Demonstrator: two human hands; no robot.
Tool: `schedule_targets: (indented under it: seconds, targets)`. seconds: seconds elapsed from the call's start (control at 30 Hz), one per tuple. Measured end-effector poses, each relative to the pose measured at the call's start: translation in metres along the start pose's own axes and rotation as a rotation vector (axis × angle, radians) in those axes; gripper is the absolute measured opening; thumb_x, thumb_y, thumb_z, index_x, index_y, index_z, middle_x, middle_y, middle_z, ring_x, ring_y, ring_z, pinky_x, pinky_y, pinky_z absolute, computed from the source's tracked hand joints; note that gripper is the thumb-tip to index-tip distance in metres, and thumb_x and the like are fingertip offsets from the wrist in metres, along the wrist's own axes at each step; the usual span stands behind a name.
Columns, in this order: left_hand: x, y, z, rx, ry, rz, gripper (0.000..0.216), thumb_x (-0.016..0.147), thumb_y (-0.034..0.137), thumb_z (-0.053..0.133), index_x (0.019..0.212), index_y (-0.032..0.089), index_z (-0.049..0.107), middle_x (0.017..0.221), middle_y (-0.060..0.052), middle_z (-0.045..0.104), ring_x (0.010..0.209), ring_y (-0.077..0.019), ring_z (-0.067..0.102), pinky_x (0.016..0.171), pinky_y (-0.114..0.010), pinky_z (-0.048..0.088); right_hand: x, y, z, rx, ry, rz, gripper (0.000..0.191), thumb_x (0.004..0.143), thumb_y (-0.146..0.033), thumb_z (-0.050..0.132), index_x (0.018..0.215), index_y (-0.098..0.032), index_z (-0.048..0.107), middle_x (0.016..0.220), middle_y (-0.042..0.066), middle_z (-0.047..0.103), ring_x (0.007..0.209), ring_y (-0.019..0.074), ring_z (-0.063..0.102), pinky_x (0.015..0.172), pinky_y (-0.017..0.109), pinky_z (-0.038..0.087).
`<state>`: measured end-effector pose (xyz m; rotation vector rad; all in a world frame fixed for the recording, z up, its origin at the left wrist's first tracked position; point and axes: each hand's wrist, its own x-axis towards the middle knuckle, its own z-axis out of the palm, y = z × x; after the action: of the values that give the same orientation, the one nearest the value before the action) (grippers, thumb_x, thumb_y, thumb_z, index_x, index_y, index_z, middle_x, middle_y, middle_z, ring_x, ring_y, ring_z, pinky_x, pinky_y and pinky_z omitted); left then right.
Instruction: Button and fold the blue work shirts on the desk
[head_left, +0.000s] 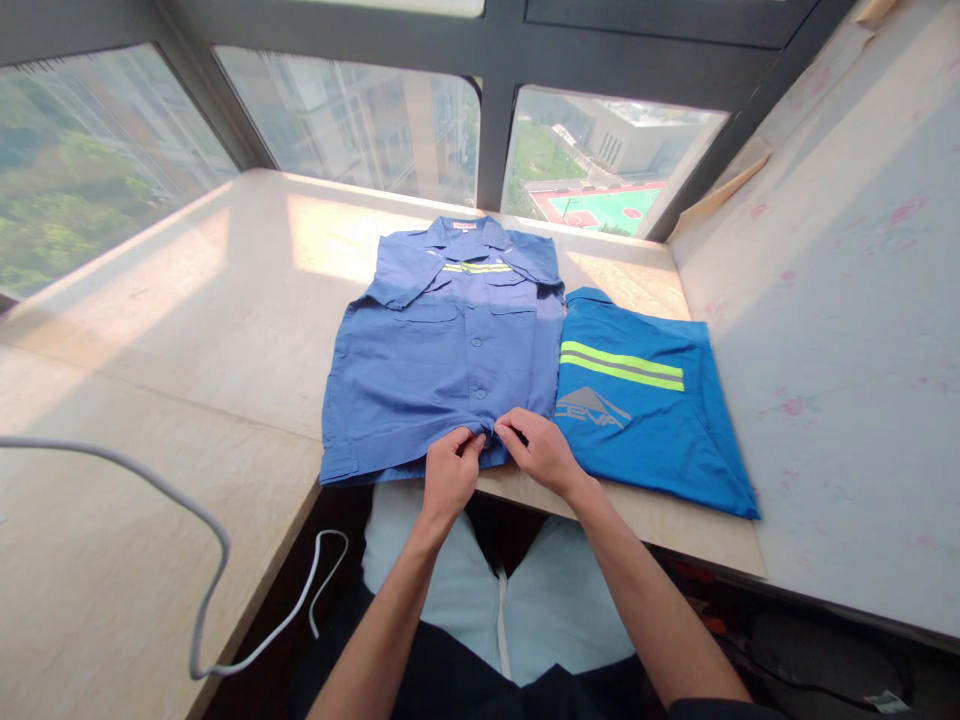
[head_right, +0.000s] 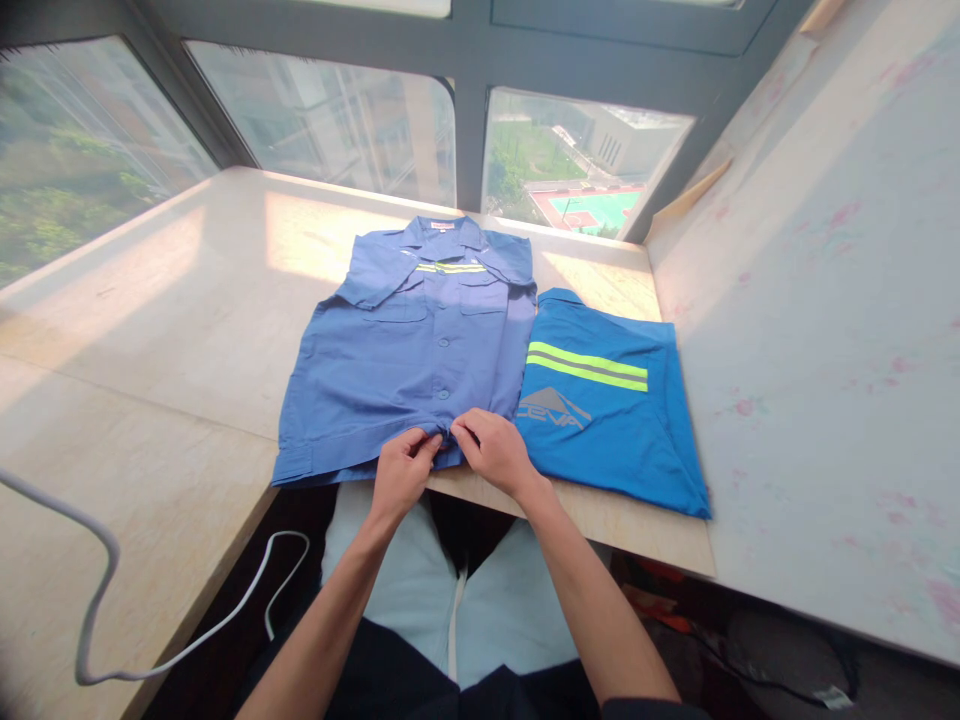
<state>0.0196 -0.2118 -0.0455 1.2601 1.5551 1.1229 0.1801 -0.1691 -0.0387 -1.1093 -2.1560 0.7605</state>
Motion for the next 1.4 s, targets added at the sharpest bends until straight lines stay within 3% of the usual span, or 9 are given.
schedule_targets:
  seconds: [0.4,0.6,0.77,1.03,1.17,1.3,1.4]
  targets:
    - [-0.001,-0.006,0.002,-0.024,0.092,-0.016,0.026,0.082,0.034,0.06,0.06,0.019,0.056,0.055,0.003,0.051,0.054,-0.0112,0.047,0.053,-0.023,0.037,0.004,-0.01,0.01,-0.033,0.07,0.144,0.019,0.094,-0.023,0.048,0.082,-0.021,0.061,0.082,0.004,0.067,0.076,0.018,0.06,0.072,0.028,0.043]
    - [-0.001,-0.004,0.003,-0.081,0.152,0.004,0.023,0.08,0.033,0.062,0.063,0.018,0.062,0.053,0.003,0.052,0.051,-0.0104,0.047,0.05,-0.022,0.037,0.008,-0.015,0.009,0.074,0.077,0.199,0.021,0.094,-0.027,0.046,0.081,-0.021,0.062,0.083,0.004,0.068,0.078,0.0181,0.061,0.074,0.028,0.044]
    - [0.002,-0.005,0.004,-0.139,0.21,-0.003,0.021,0.077,0.035,0.065,0.066,0.017,0.068,0.053,0.002,0.056,0.049,-0.0105,0.049,0.05,-0.022,0.043,0.012,-0.018,0.011,0.175,0.088,0.281,0.024,0.092,-0.03,0.047,0.077,-0.02,0.063,0.074,0.001,0.065,0.069,0.016,0.057,0.065,0.027,0.042]
    - [0.0,-0.015,0.008,-0.227,0.304,0.016,0.023,0.075,0.037,0.068,0.066,0.016,0.068,0.054,0.002,0.056,0.049,-0.0097,0.048,0.05,-0.023,0.043,0.022,-0.02,0.014,0.31,0.074,0.373,0.022,0.085,-0.032,0.049,0.071,-0.02,0.061,0.066,-0.002,0.061,0.064,0.0149,0.055,0.062,0.026,0.041]
    - [0.002,-0.013,0.007,-0.287,0.314,0.026,0.022,0.077,0.037,0.067,0.077,0.015,0.067,0.061,0.002,0.059,0.051,-0.009,0.049,0.052,-0.022,0.044,0.025,-0.023,0.016,0.361,0.062,0.345,0.022,0.085,-0.033,0.049,0.073,-0.019,0.061,0.067,-0.002,0.061,0.065,0.0146,0.054,0.062,0.026,0.041]
    - [-0.006,-0.006,0.005,-0.205,0.296,0.024,0.024,0.084,0.039,0.063,0.078,0.017,0.059,0.062,0.003,0.056,0.055,-0.01,0.052,0.055,-0.022,0.045,0.023,-0.028,0.02,0.325,0.127,0.299,0.022,0.088,-0.032,0.049,0.075,-0.019,0.061,0.071,-0.001,0.062,0.067,0.0149,0.055,0.065,0.026,0.042]
    - [-0.025,0.004,0.001,-0.033,0.463,0.114,0.022,0.085,0.038,0.065,0.081,0.019,0.055,0.069,0.003,0.054,0.056,-0.0095,0.05,0.055,-0.022,0.044,0.019,-0.031,0.022,0.305,0.177,0.267,0.023,0.091,-0.031,0.049,0.076,-0.02,0.062,0.072,0.0,0.063,0.069,0.0156,0.056,0.067,0.027,0.044]
